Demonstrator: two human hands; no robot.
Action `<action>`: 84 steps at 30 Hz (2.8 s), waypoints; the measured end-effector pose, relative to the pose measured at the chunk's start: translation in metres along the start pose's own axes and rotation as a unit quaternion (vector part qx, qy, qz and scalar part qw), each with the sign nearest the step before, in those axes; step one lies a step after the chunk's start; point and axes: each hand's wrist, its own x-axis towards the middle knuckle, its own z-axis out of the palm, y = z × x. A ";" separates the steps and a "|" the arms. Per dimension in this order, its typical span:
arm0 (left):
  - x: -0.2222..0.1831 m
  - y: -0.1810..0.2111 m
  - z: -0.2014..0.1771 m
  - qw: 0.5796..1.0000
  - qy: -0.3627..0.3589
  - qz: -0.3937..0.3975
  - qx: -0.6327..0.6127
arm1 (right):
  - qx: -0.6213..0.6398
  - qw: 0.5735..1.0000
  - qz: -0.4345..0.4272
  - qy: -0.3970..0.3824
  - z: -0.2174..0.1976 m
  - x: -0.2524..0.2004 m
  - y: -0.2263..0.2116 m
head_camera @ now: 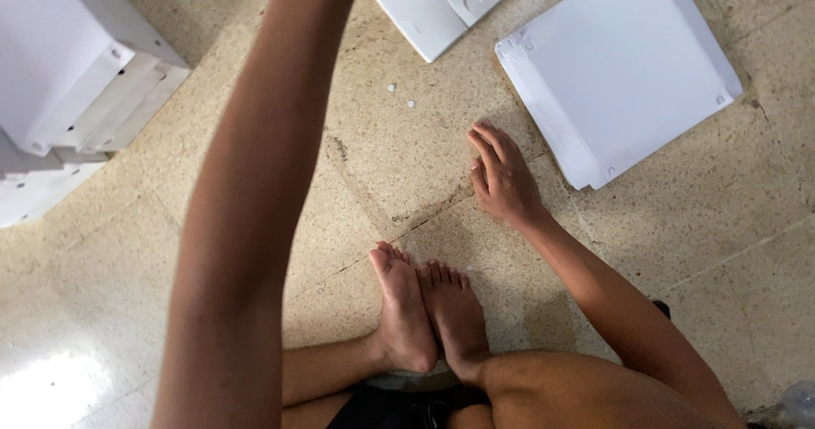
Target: The person assembles cardboard boxes by hand while sitting on the floor, folding the sides and base of the pre-cut cardboard panels and stacking the completed boxes to the side.
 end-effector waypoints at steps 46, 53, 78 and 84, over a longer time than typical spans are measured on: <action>-0.252 0.082 -0.327 0.803 -0.194 -0.426 -0.369 | 0.155 0.875 0.368 -0.274 -0.021 0.055 -0.078; -0.337 0.034 -0.276 0.873 -0.277 -0.355 -0.189 | 0.331 0.845 0.339 -0.248 -0.022 0.056 -0.022; -0.291 0.025 -0.272 0.838 -0.345 -0.296 -0.303 | 0.054 0.912 0.353 -0.202 0.017 0.022 -0.055; -0.248 0.058 -0.288 0.789 -0.515 -0.262 -0.209 | 0.255 0.850 0.414 -0.202 0.013 0.040 -0.030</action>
